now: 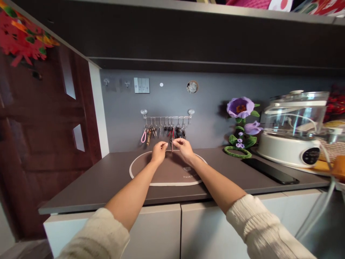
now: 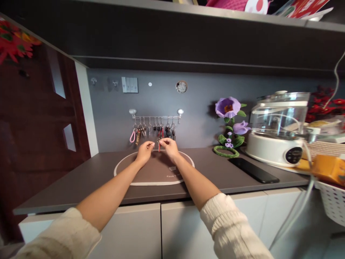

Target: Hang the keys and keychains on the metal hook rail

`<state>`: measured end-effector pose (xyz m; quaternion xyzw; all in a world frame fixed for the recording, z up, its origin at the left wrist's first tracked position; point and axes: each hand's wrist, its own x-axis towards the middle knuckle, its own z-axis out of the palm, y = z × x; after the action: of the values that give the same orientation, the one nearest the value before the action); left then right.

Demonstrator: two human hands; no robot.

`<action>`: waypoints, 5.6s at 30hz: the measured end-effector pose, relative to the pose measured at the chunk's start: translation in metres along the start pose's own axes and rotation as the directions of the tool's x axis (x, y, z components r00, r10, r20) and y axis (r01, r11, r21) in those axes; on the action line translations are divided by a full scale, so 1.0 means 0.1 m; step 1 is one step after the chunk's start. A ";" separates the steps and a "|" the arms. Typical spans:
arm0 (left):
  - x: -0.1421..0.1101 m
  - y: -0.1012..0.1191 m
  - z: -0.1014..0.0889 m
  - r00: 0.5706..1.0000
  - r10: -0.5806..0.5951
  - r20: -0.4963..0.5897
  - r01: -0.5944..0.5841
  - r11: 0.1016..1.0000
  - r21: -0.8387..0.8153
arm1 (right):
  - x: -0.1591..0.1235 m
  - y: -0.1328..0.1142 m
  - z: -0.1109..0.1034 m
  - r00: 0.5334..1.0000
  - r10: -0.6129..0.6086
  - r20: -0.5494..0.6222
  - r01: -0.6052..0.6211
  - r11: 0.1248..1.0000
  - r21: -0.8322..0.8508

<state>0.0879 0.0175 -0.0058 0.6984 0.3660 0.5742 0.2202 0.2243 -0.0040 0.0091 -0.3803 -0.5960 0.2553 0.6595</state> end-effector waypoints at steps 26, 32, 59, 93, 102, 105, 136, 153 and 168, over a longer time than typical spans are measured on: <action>-0.08 -0.09 0.16 0.978 0.087 0.188 -0.151 0.922 0.357 | 0.93 -0.31 -0.66 0.928 0.218 -0.303 -0.216 0.975 0.040; -0.08 -0.08 0.17 0.979 0.070 0.193 -0.135 0.927 0.349 | 1.01 -0.22 -0.67 0.898 0.249 -0.361 -0.241 0.968 0.069; -0.18 0.25 -0.08 0.983 -0.077 0.167 0.088 0.994 -0.060 | 0.00 -0.54 -0.54 0.907 0.358 -0.221 -0.375 0.926 -0.037; -0.66 0.30 -0.90 0.961 -0.021 0.277 0.050 0.994 -0.095 | -0.83 -0.49 -0.30 0.962 0.028 0.273 0.033 0.976 -0.215; 0.37 -0.13 -0.94 0.956 -0.231 -0.182 0.265 0.945 0.192 | 0.30 -0.20 -0.64 0.981 0.127 -0.146 -0.170 0.929 -0.330; 0.64 -0.22 -0.85 0.933 -0.281 -0.226 0.291 0.957 0.008 | 0.56 -0.06 -0.63 0.953 0.145 -0.266 -0.209 0.949 -0.234; 0.98 0.16 -0.31 0.924 -0.383 -0.016 0.208 0.535 -0.819 | 0.94 -0.17 0.03 0.900 0.179 -0.397 0.000 0.912 0.411; 0.30 0.01 -0.74 0.850 -0.006 0.527 0.014 1.000 -0.011 | 0.32 -0.40 -0.40 0.929 0.164 0.332 -0.052 0.946 -0.320; -0.07 -0.13 -0.90 0.663 -0.079 0.744 -0.355 0.843 0.405 | 0.68 -0.04 0.61 0.926 0.200 -0.321 -0.345 0.794 -0.501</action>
<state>-0.0027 0.0103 0.0018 0.9280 0.3295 0.1378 0.1059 0.1744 0.0595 0.0532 -0.6646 -0.4937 0.1165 0.5487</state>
